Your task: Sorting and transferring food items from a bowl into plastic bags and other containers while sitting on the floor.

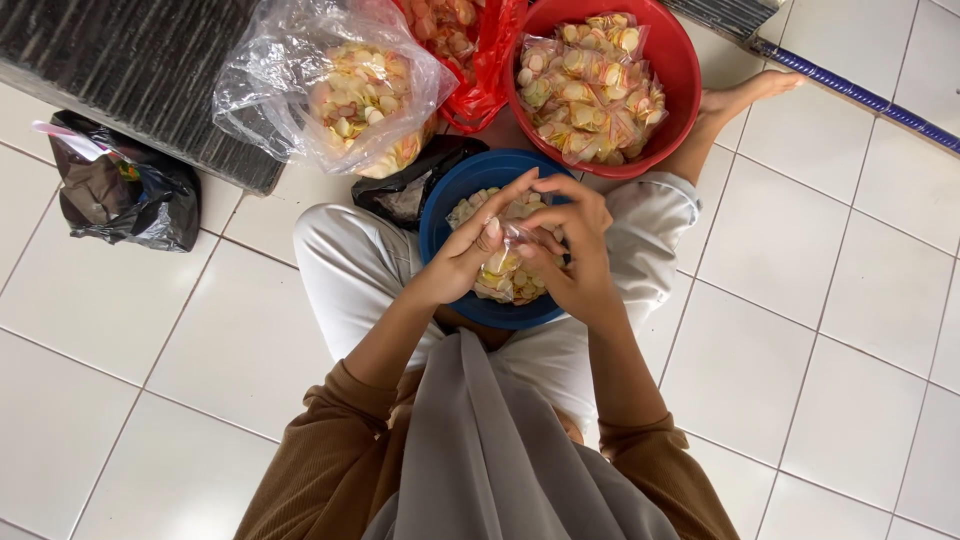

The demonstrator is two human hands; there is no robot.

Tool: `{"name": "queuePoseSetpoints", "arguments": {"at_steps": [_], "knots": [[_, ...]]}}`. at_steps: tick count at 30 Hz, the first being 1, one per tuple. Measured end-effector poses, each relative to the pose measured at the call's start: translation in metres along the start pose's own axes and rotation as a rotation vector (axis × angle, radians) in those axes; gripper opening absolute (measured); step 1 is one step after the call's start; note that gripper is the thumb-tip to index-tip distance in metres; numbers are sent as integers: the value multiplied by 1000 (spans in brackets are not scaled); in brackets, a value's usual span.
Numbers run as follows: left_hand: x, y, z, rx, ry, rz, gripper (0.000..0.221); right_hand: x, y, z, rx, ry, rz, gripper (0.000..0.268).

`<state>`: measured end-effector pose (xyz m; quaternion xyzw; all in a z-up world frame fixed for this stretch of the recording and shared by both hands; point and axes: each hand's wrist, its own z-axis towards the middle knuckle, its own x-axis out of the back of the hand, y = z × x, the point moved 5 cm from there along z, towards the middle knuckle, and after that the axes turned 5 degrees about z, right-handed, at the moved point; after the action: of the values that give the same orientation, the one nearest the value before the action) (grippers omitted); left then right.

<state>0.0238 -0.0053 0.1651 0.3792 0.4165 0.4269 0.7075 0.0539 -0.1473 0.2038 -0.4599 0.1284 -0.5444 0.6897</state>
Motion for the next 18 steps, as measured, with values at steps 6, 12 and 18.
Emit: {"name": "queuePoseSetpoints", "arguments": {"at_steps": [6, 12, 18], "knots": [[-9, 24, -1, -135, 101, 138, 56, 10, 2, -10, -96, 143, -24, 18], [-8, 23, 3, -275, 119, 445, 49, 2, 5, -13, -23, 249, -24, 8], [23, 17, -7, -398, 333, 577, 16, 9, -6, -15, 16, 283, -230, 4]]}}
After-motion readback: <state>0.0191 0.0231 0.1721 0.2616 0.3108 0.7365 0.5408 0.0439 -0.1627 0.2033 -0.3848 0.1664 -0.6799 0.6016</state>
